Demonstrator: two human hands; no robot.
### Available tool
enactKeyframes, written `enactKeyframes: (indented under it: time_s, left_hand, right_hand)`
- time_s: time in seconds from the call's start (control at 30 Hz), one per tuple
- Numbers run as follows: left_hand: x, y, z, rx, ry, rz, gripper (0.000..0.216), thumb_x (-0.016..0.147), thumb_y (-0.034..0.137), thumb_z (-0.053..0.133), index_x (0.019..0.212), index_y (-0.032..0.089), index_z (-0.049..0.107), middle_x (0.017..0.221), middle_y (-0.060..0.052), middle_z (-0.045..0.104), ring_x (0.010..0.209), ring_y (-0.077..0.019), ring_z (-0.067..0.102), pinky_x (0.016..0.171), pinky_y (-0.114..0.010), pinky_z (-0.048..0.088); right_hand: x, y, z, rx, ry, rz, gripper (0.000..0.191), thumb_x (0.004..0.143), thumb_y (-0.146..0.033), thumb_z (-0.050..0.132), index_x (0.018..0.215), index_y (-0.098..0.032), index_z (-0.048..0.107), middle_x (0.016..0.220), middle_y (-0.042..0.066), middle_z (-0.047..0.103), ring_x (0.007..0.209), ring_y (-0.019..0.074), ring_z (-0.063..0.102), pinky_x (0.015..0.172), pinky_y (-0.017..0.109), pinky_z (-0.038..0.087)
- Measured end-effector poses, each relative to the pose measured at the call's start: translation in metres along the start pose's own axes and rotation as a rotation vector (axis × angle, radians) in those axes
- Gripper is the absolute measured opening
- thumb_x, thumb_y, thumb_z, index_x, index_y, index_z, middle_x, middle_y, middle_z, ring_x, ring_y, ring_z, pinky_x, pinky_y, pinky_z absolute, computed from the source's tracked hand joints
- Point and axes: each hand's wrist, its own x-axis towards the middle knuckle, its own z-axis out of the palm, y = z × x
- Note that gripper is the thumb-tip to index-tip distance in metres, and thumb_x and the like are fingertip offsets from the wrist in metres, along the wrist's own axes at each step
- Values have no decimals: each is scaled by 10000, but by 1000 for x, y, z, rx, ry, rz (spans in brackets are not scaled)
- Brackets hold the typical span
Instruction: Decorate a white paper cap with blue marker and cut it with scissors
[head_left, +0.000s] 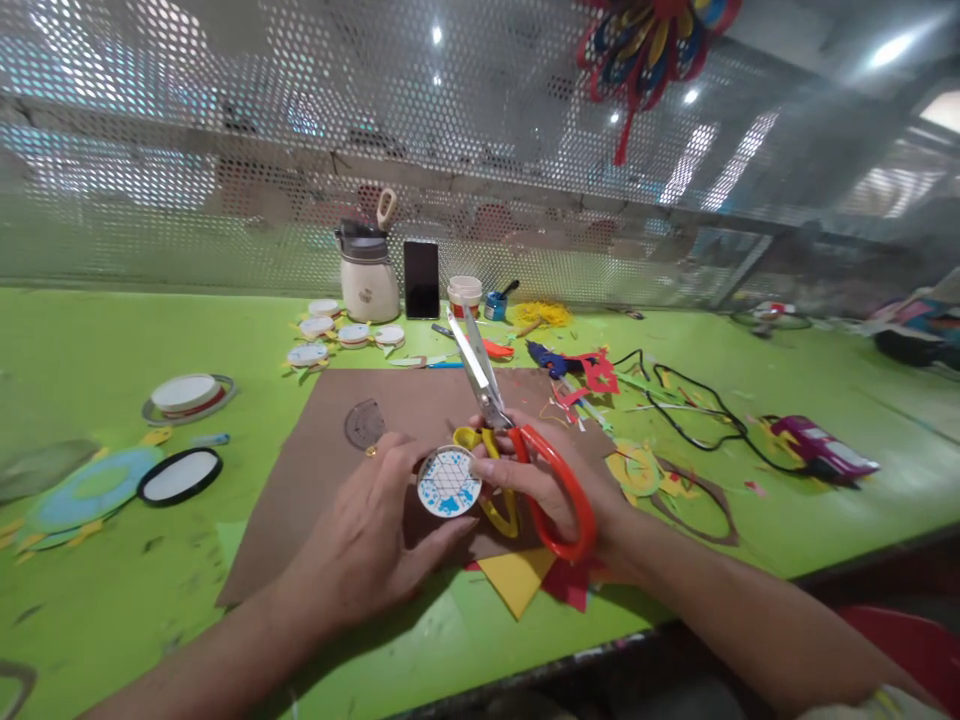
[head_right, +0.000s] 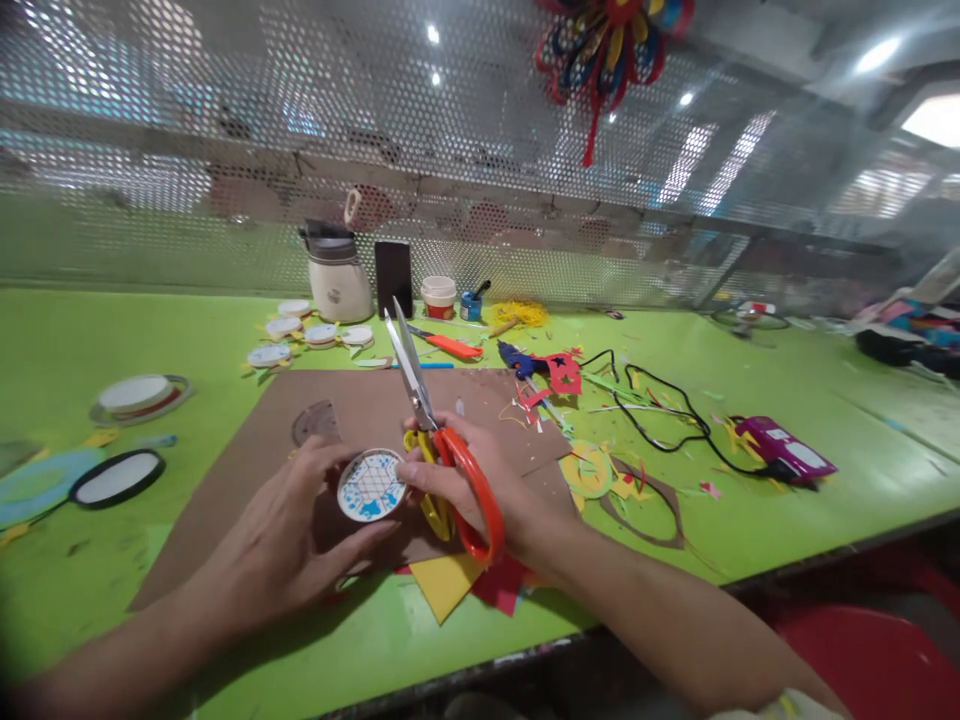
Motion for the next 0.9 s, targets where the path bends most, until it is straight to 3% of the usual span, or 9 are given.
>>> enactKeyframes:
  time_s: [0.4, 0.63, 0.9]
  left_hand:
    - [3, -2, 2, -72, -21, -34, 379, 916, 467, 656, 1167, 211, 532, 955, -49, 641, 789, -232, 657, 669, -345, 549]
    - [2, -4, 3, -88, 28, -23, 451, 949, 421, 636, 1319, 236, 458, 1138, -92, 651, 988, -257, 672, 829, -381, 581]
    - [0, -10, 5, -107, 35, -34, 454, 954, 421, 632, 1336, 247, 456, 1154, -89, 675, 987, -243, 693, 848, -385, 598]
  right_hand:
    - [3, 6, -7, -10, -42, -30, 418, 797, -312, 837, 1148, -228, 627, 870, -25, 664, 791, 151, 637, 775, 311, 496]
    - [-2, -3, 0, -100, 27, -7, 461, 788, -393, 837, 1160, -231, 617, 888, -15, 669, 810, 173, 640, 785, 341, 489]
    - [-3, -4, 2, -109, 43, 4, 507, 731, -352, 866, 1157, -226, 624, 939, 2, 691, 845, 181, 640, 821, 352, 484]
